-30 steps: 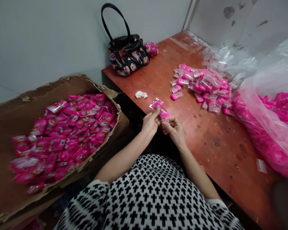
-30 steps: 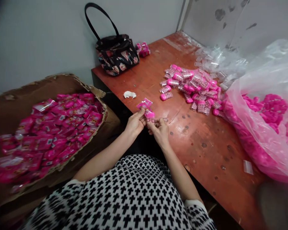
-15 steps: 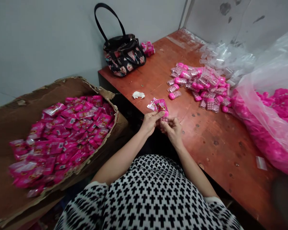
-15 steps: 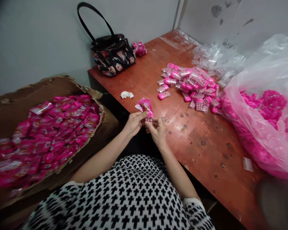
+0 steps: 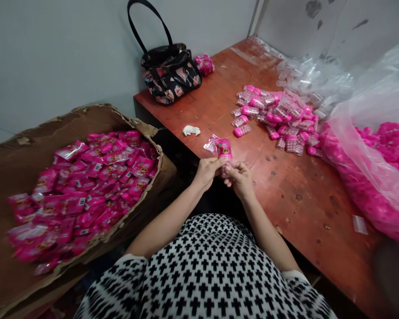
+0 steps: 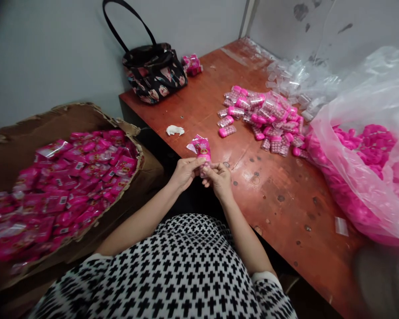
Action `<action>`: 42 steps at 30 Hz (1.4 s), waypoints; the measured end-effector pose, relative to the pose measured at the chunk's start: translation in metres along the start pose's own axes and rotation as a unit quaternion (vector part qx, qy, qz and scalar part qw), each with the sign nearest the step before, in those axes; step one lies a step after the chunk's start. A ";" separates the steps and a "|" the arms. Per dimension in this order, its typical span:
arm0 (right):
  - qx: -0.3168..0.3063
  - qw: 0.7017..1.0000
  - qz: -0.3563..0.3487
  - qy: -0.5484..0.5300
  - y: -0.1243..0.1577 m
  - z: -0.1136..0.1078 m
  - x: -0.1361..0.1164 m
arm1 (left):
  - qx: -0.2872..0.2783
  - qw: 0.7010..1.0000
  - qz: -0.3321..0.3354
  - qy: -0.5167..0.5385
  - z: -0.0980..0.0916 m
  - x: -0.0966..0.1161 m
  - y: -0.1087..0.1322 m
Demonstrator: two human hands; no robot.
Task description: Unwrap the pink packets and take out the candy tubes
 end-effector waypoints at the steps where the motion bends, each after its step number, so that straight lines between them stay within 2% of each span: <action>1: 0.008 1.000 -0.006 0.002 0.001 0.001 0.001 | -0.010 1.000 -0.008 0.004 0.000 -0.002 0.001; 5: 0.022 0.999 -0.025 0.040 0.006 0.002 0.006 | -0.022 1.000 -0.019 0.011 -0.003 -0.008 0.003; 8: -0.018 0.992 -0.032 0.119 0.006 -0.004 0.003 | 0.010 1.000 0.015 0.000 -0.006 -0.006 0.006; 11: -0.009 0.956 -0.121 0.265 -0.004 -0.015 -0.018 | 0.004 0.993 0.038 -0.114 -0.008 0.000 0.010; 13: -0.005 0.933 -0.179 0.312 -0.015 -0.021 -0.038 | -0.019 0.974 0.049 -0.220 -0.008 0.004 0.014; 16: -0.111 0.926 -0.170 0.320 -0.033 -0.019 -0.058 | -0.030 0.950 0.066 -0.304 -0.004 0.005 0.020; 18: -0.119 0.929 -0.155 0.314 -0.041 -0.014 -0.059 | -0.032 0.956 0.054 -0.288 -0.002 0.003 0.022; 21: -0.014 0.947 -0.180 0.266 -0.043 -0.008 -0.048 | -0.026 0.978 0.016 -0.206 -0.002 -0.002 0.021; 23: 0.060 0.950 -0.207 0.228 -0.036 -0.006 -0.037 | -0.017 0.990 0.009 -0.143 -0.004 -0.003 0.018; 25: 0.102 0.950 -0.214 0.203 -0.023 -0.005 -0.027 | 0.003 0.998 0.013 -0.067 -0.006 -0.002 0.014; 26: 0.099 0.956 -0.198 0.191 -0.015 -0.004 -0.022 | 0.017 0.999 0.015 -0.026 -0.006 -0.001 0.012; 28: 0.051 0.981 -0.120 0.145 -0.001 -0.003 -0.013 | 0.039 0.998 0.012 0.040 -0.005 0.000 0.009; 30: 0.004 0.996 -0.034 0.079 0.010 -0.001 -0.005 | 0.040 0.996 0.001 0.080 -0.002 0.001 0.006; 32: -0.003 0.999 0.003 0.032 0.016 0.002 -0.001 | 0.030 0.995 -0.010 0.099 0.000 0.001 0.005; 38: 0.015 1.000 -0.009 0.022 0.015 0.003 -0.001 | 0.007 0.996 -0.012 0.084 0.000 0.000 0.004; 42: 0.036 0.994 -0.071 0.077 0.018 0.001 0.000 | 0.030 0.998 0.009 0.062 0.000 -0.001 0.003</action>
Point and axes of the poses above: each hand's wrist, its own y-axis away from the middle knuckle, its own z-axis out of the palm, x = y × z, the point moved 1 cm from there along -y, towards the middle knuckle, and after that the axes turned 2 degrees about -z, right-handed, at the moved point
